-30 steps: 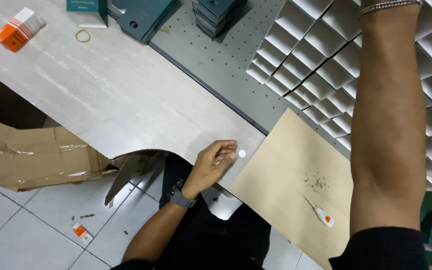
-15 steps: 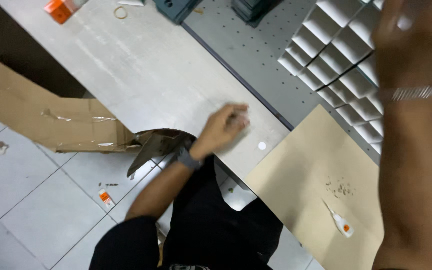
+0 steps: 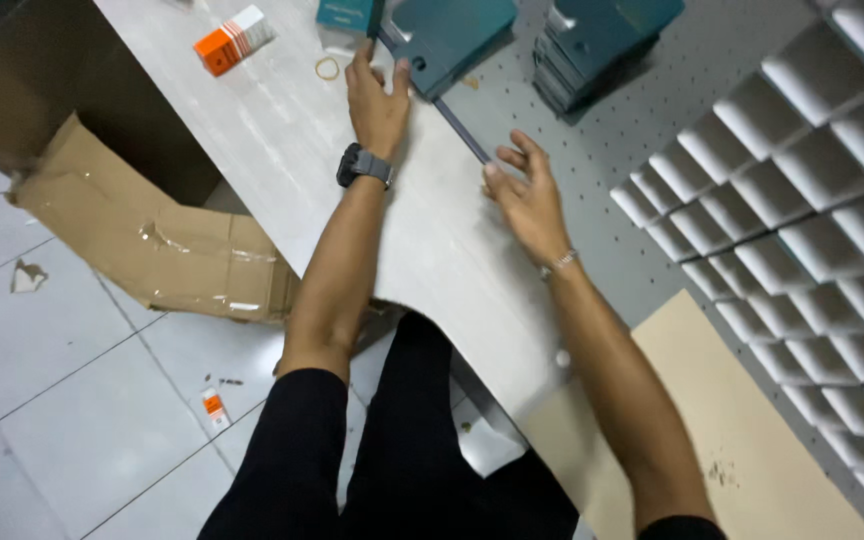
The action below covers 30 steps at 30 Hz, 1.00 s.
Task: The person assembles small teal boxes by applying glue to the inner flaps with a white applicator and folding the sides to close them. The person repeats this process for multiple boxes, stacking the finished ones on the table.
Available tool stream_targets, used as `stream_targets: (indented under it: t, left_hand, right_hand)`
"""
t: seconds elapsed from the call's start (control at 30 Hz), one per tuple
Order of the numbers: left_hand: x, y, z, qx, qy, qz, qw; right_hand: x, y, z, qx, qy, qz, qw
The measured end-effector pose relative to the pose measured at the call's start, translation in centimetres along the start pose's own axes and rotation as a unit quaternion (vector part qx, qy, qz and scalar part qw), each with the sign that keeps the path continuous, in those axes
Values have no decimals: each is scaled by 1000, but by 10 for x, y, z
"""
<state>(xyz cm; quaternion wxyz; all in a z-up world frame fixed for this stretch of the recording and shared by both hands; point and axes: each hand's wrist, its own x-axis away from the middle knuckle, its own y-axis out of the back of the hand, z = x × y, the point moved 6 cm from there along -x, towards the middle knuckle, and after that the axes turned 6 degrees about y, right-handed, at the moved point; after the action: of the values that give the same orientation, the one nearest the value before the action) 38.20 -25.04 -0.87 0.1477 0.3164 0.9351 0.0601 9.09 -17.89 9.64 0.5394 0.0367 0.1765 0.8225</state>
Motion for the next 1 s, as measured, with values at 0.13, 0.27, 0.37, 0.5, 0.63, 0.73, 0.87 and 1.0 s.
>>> stream_targets:
  t: [0.13, 0.27, 0.37, 0.5, 0.63, 0.73, 0.87, 1.0]
  left_hand:
    - [-4, -2, -14, -145, 16, 24, 989]
    - [-14, -9, -12, -203, 15, 26, 979]
    - [-7, -7, -23, -193, -26, 55, 979]
    - [-7, -14, -26, -193, -101, 39, 975]
    - [-9, -20, -18, -181, -67, 42, 980]
    - [-6, -14, -27, -150, -61, 28, 986]
    - [-8, -7, -41, -88, -32, 36, 995]
    - [-2, 4, -59, 2, -43, 40, 998]
  right_hand:
    - [-66, -56, -34, -315, -117, -63, 940]
    - [-123, -88, -42, -236, -168, -103, 952]
    - [-155, -104, -64, -334, -163, -128, 920]
    - [-179, -106, -86, -323, -235, -219, 890]
    - [-192, -99, -100, -303, -279, -291, 863]
    - [-197, -93, -104, -280, -283, -294, 869]
    - [-188, -82, -101, -270, -307, -285, 867]
    - [-176, -69, -110, -338, -283, -220, 871]
